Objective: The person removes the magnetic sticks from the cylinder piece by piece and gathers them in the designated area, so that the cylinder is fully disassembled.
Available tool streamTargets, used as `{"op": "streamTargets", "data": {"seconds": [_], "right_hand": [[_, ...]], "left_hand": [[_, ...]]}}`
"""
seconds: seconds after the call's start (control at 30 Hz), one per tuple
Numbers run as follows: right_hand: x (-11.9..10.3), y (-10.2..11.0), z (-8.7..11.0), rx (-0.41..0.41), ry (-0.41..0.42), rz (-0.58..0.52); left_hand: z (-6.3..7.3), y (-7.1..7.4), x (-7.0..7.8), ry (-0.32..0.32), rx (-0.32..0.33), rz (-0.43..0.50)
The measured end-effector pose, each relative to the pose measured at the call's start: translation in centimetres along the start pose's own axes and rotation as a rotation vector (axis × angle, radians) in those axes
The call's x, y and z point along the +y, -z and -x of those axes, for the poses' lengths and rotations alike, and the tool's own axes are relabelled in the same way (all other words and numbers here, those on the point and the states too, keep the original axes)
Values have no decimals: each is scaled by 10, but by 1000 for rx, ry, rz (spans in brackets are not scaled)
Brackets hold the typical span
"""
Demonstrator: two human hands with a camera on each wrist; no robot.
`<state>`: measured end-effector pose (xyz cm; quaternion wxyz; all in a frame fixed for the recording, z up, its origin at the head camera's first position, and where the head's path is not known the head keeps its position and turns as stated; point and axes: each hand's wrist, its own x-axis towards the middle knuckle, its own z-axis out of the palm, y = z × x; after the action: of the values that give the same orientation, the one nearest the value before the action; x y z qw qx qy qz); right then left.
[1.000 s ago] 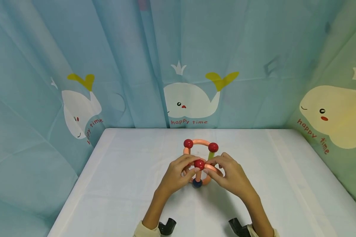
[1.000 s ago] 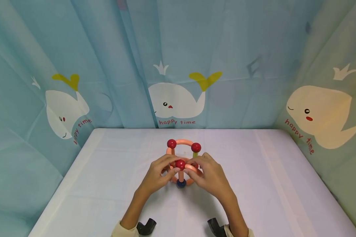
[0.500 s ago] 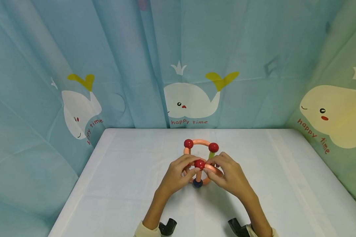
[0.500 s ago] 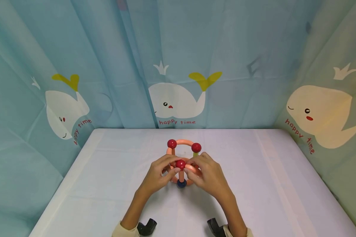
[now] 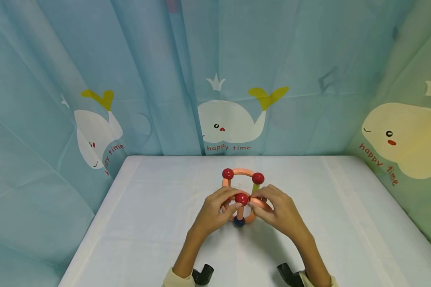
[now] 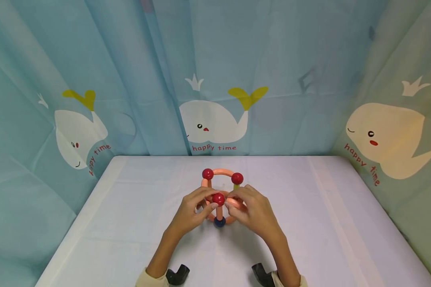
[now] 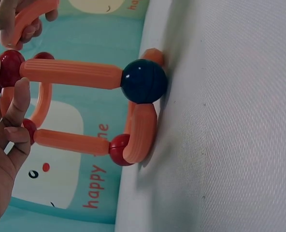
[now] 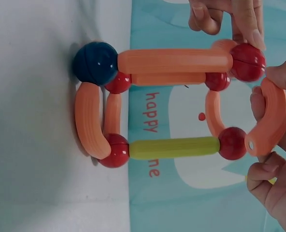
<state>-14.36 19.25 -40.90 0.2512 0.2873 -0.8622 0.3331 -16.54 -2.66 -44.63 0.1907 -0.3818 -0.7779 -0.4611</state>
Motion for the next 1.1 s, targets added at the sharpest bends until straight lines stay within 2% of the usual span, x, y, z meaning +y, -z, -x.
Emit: {"op": "streamTargets", "data": {"seconds": [0.17, 0.27, 0.47, 0.7, 0.93, 1.1], "right_hand": [[7, 9, 1, -39, -59, -108], [13, 14, 2, -34, -145, -107], [31, 18, 9, -62, -439, -29], [59, 11, 19, -156, -724, -50], [82, -3, 24, -200, -846, -31], [92, -8, 24, -219, -890, -3]], "left_hand": [[1, 0, 1, 14, 0, 1], [1, 0, 1, 32, -2, 0], [2, 0, 2, 50, 0, -1], [1, -2, 1, 43, 2, 11], [0, -2, 3, 72, 1, 17], [1, -1, 4, 72, -2, 16]]}}
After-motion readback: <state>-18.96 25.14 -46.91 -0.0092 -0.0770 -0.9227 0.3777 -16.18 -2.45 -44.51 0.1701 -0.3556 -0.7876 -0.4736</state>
